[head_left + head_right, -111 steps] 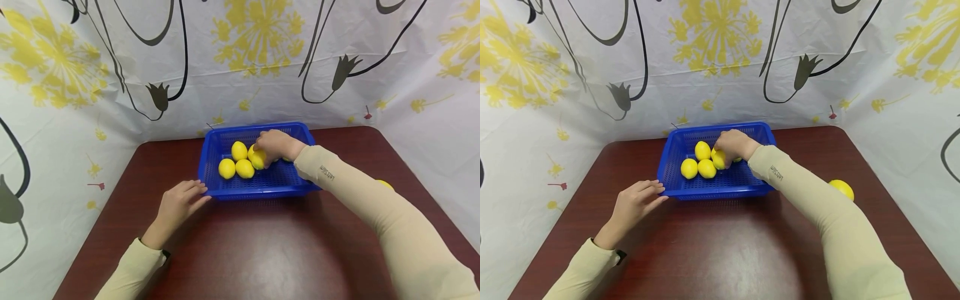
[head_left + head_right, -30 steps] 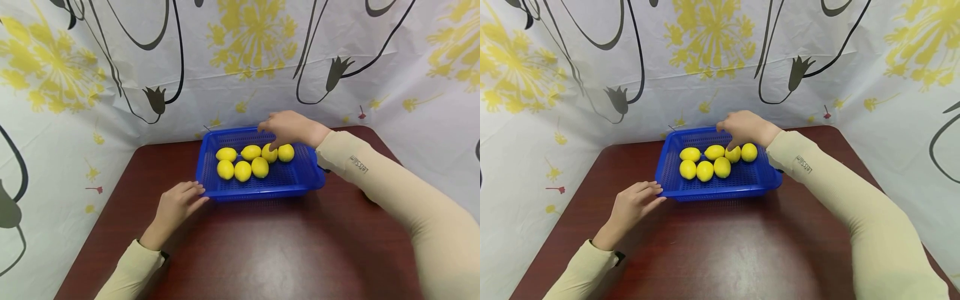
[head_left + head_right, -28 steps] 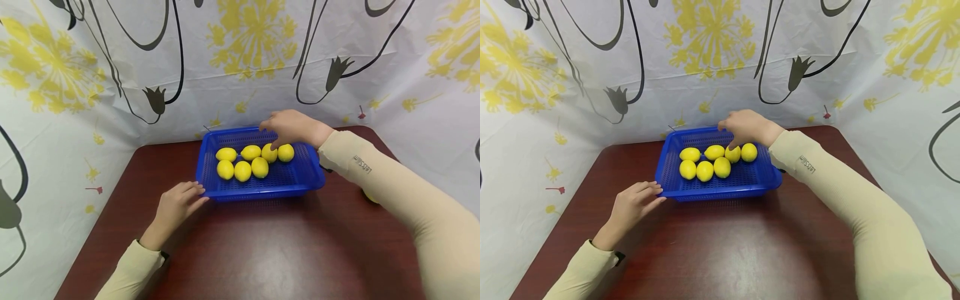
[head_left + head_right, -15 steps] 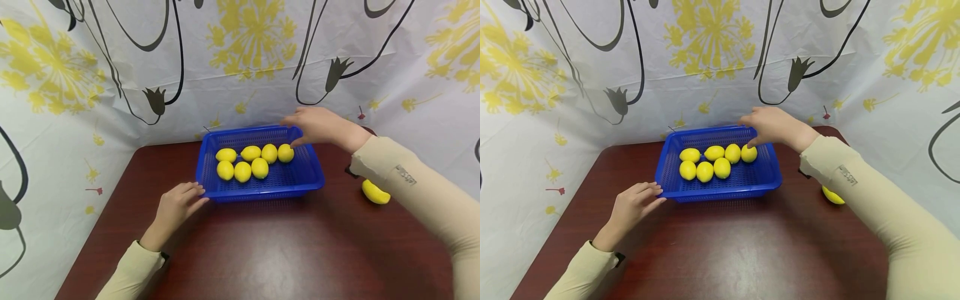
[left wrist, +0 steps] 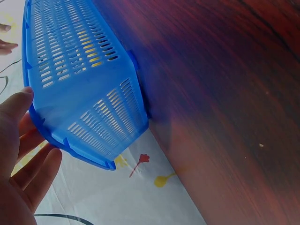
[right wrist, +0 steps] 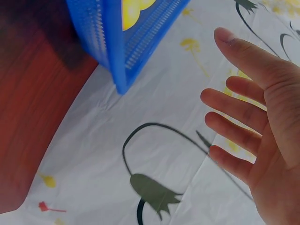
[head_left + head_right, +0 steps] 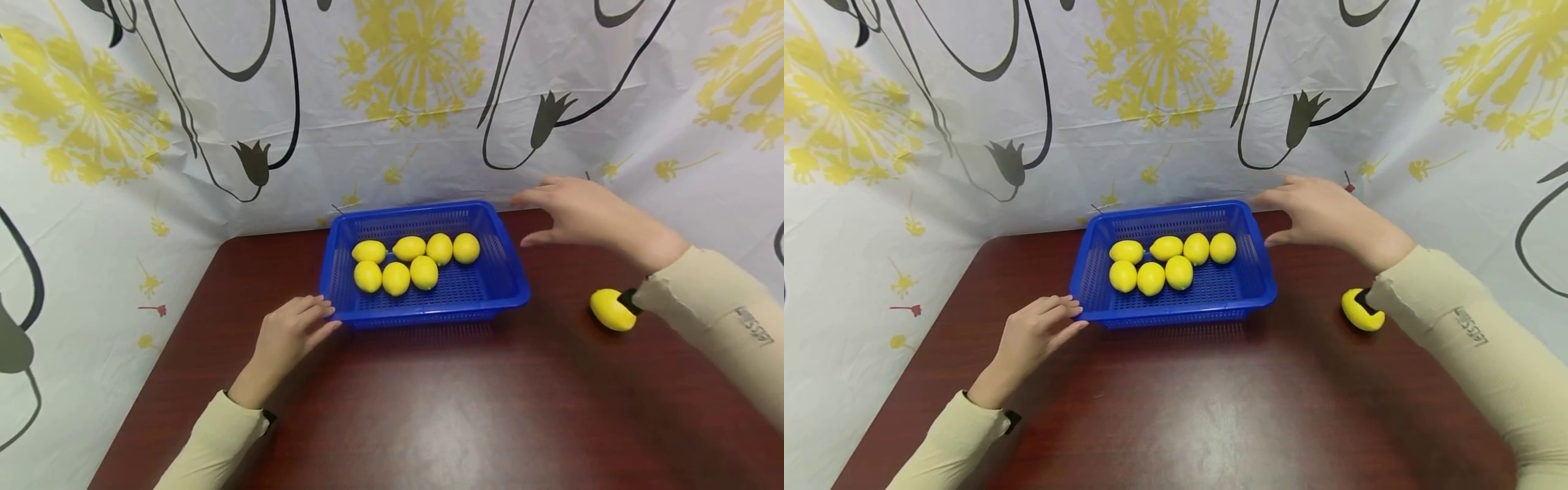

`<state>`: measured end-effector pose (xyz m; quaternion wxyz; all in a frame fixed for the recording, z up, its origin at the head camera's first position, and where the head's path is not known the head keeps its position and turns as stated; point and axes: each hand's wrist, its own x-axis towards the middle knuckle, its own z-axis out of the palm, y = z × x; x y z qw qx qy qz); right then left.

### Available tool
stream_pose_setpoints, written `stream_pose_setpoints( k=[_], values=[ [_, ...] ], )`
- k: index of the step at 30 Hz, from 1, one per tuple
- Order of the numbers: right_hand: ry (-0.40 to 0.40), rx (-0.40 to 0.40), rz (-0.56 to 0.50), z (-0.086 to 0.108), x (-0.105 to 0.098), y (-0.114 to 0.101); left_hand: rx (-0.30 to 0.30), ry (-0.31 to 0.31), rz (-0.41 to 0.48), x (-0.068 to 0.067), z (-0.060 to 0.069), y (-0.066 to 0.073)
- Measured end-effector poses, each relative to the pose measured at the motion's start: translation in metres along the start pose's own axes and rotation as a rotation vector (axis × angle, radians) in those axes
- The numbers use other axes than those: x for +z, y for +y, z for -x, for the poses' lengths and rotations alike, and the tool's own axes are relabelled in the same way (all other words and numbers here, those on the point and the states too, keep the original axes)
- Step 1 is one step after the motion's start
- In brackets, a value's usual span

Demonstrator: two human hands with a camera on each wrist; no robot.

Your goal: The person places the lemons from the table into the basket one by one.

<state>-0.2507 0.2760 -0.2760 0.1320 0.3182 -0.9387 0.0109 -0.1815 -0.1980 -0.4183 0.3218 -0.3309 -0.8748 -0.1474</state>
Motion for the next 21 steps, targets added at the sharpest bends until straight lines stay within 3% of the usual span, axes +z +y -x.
stream_pose_setpoints(
  k=[12,21],
  values=[
    [-0.047,0.120,-0.033,0.047,0.007,0.022,0.003,0.005,-0.013,0.001,0.000,-0.001],
    [-0.048,0.214,-0.012,0.079,0.024,0.037,0.001,-0.006,-0.014,-0.001,0.000,-0.001]
  ],
)
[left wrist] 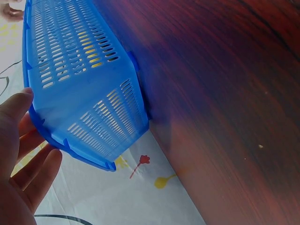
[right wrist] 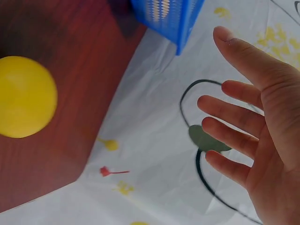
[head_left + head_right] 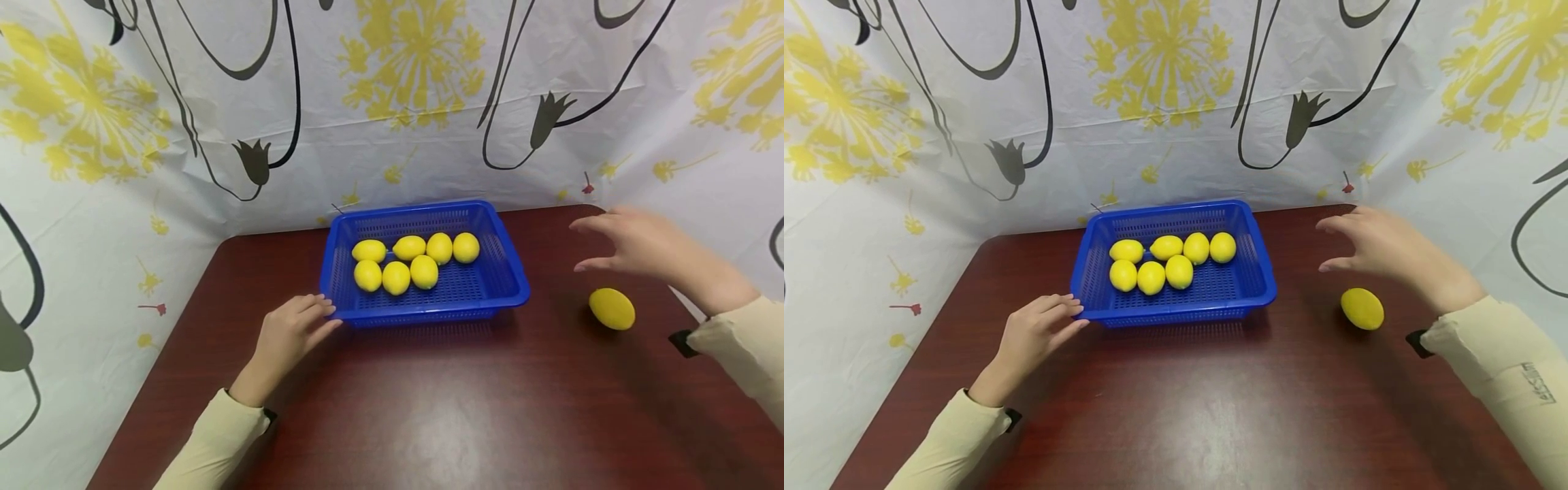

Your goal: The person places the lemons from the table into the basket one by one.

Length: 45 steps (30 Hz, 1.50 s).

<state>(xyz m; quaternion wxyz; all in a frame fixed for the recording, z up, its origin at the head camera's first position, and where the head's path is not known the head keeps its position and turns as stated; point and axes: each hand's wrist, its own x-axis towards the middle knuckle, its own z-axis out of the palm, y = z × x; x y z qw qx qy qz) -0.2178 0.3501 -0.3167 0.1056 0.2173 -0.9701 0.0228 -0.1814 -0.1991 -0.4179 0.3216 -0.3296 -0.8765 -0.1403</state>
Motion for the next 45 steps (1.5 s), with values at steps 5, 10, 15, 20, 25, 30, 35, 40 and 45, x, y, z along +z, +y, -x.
stream_pose_setpoints(
  k=[5,10,15,20,25,30,35,40,45],
  values=[
    [-0.029,0.049,0.000,0.011,0.011,0.009,-0.010,-0.010,-0.002,0.001,0.001,-0.001],
    [-0.076,0.096,-0.008,0.023,0.021,0.018,-0.009,-0.006,-0.003,0.002,0.001,-0.001],
    [-0.079,0.091,0.006,0.034,0.037,0.029,-0.004,0.006,-0.004,0.001,0.000,0.001],
    [-0.133,0.115,-0.015,0.045,0.053,0.039,0.005,0.012,-0.003,0.001,0.000,0.000],
    [-0.188,0.143,-0.025,0.055,0.065,0.045,0.008,0.013,-0.002,0.002,0.001,0.000],
    [-0.191,0.121,-0.046,0.061,0.075,0.047,0.007,0.017,-0.007,0.001,0.000,0.000],
    [-0.190,0.112,-0.046,0.066,0.084,0.050,0.002,0.014,-0.002,0.001,0.000,0.001],
    [-0.197,0.149,-0.029,0.068,0.089,0.052,0.001,0.013,-0.001,0.002,0.001,0.000],
    [-0.209,0.162,-0.036,0.069,0.092,0.050,0.004,0.014,0.004,0.002,0.001,0.000]
  ],
)
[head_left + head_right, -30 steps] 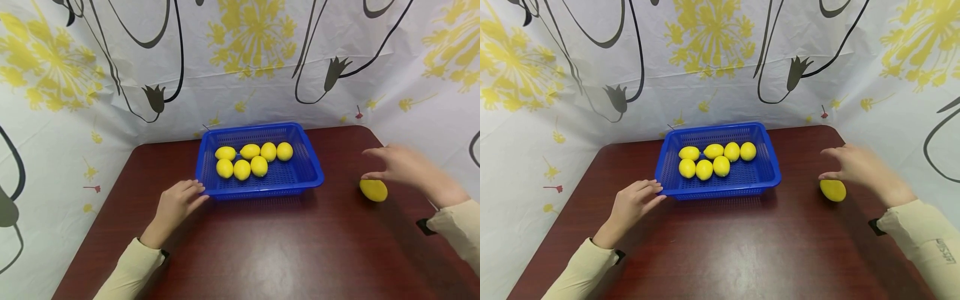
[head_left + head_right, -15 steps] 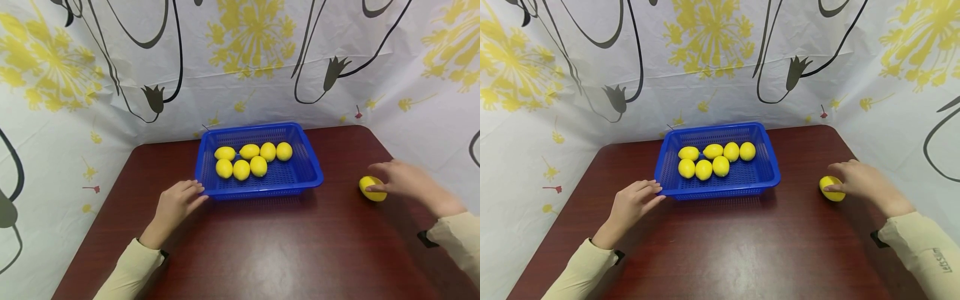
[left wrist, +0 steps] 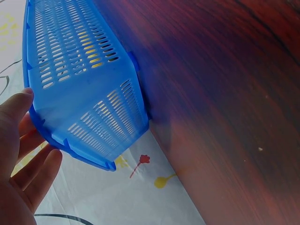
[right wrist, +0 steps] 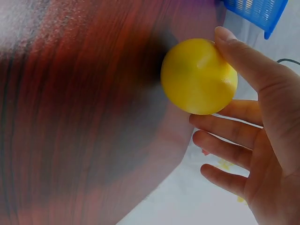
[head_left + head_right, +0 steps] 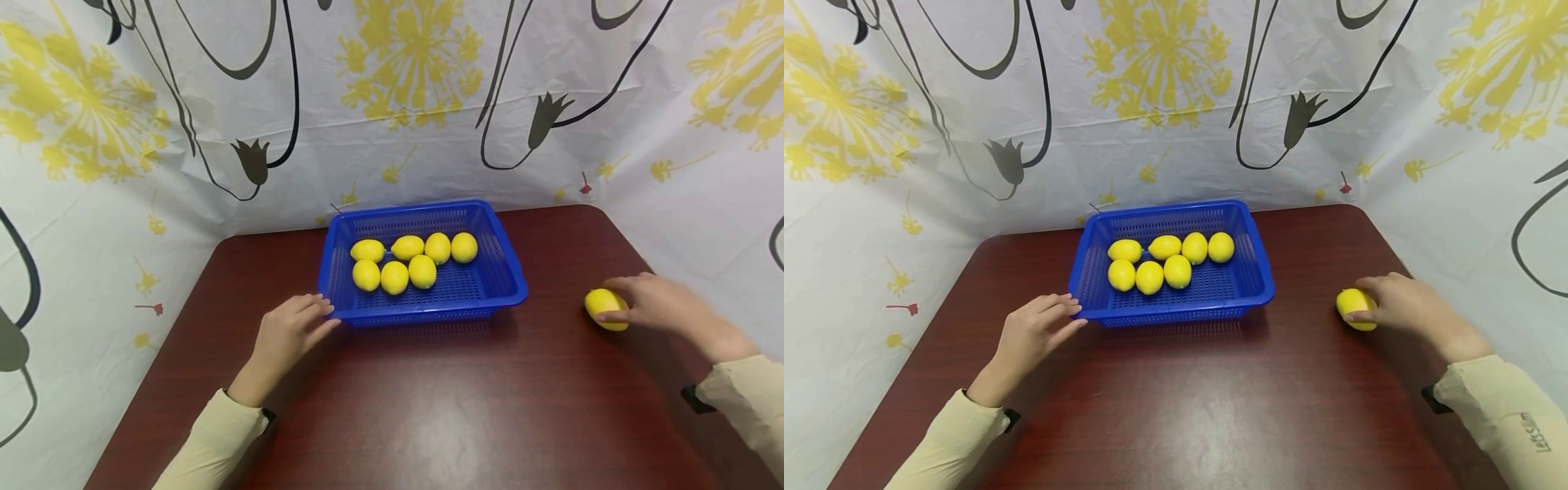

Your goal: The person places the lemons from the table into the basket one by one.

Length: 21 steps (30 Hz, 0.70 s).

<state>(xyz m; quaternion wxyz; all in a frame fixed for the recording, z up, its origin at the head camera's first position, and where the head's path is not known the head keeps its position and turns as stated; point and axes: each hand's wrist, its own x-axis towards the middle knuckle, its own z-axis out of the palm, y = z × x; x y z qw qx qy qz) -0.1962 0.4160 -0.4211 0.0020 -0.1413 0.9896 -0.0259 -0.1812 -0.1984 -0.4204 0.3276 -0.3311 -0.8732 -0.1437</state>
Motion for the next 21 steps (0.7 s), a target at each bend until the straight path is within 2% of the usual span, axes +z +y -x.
stream_pose_setpoints(
  k=[10,21],
  values=[
    [-0.028,-0.013,-0.016,0.0013,0.0031,-0.0035,-0.003,0.004,-0.004,0.0004,0.0000,0.0003],
    [-0.023,-0.012,-0.022,0.0018,0.0022,-0.0060,-0.011,0.006,-0.003,0.0009,0.0006,-0.0005]
  ],
)
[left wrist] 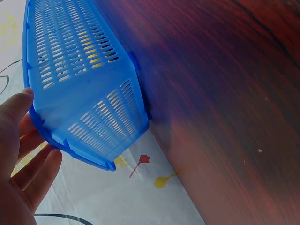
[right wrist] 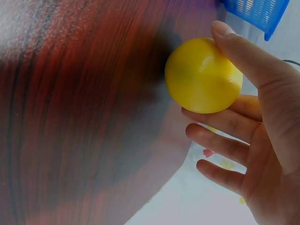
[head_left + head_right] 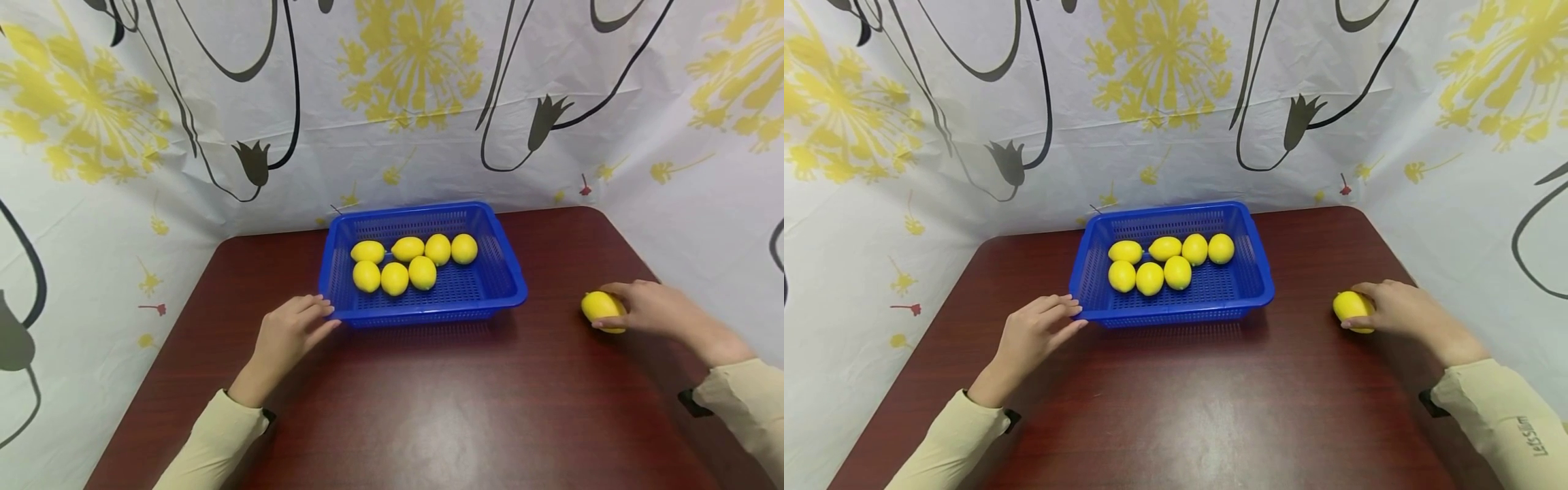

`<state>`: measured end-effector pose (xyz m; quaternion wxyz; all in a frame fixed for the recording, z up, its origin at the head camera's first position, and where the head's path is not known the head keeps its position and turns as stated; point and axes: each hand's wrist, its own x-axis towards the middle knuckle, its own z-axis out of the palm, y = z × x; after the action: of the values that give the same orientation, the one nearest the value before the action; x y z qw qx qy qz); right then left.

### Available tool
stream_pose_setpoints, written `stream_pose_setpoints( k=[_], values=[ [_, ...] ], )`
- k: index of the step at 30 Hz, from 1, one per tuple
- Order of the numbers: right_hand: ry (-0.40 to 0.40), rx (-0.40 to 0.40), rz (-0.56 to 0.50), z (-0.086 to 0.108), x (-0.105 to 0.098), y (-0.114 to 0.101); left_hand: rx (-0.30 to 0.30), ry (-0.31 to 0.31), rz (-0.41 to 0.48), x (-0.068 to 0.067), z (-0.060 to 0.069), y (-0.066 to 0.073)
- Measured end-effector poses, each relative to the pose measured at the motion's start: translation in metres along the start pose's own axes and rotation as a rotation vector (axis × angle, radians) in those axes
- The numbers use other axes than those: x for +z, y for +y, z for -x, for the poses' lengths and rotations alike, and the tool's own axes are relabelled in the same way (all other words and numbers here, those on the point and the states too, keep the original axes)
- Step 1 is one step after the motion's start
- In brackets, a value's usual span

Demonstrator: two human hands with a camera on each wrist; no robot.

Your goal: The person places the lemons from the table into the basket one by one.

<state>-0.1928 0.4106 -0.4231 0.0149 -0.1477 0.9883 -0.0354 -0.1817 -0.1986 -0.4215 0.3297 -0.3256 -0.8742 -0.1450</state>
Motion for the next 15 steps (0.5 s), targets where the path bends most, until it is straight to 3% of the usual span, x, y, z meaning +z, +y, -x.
stream_pose_setpoints(
  k=[4,15],
  values=[
    [-0.015,0.008,-0.002,0.0001,0.0001,-0.0003,-0.011,-0.017,-0.007,0.0000,0.0007,-0.0006],
    [-0.011,0.012,0.012,-0.0005,0.0016,0.0002,0.002,0.007,0.000,0.0007,-0.0005,0.0000]
  ],
)
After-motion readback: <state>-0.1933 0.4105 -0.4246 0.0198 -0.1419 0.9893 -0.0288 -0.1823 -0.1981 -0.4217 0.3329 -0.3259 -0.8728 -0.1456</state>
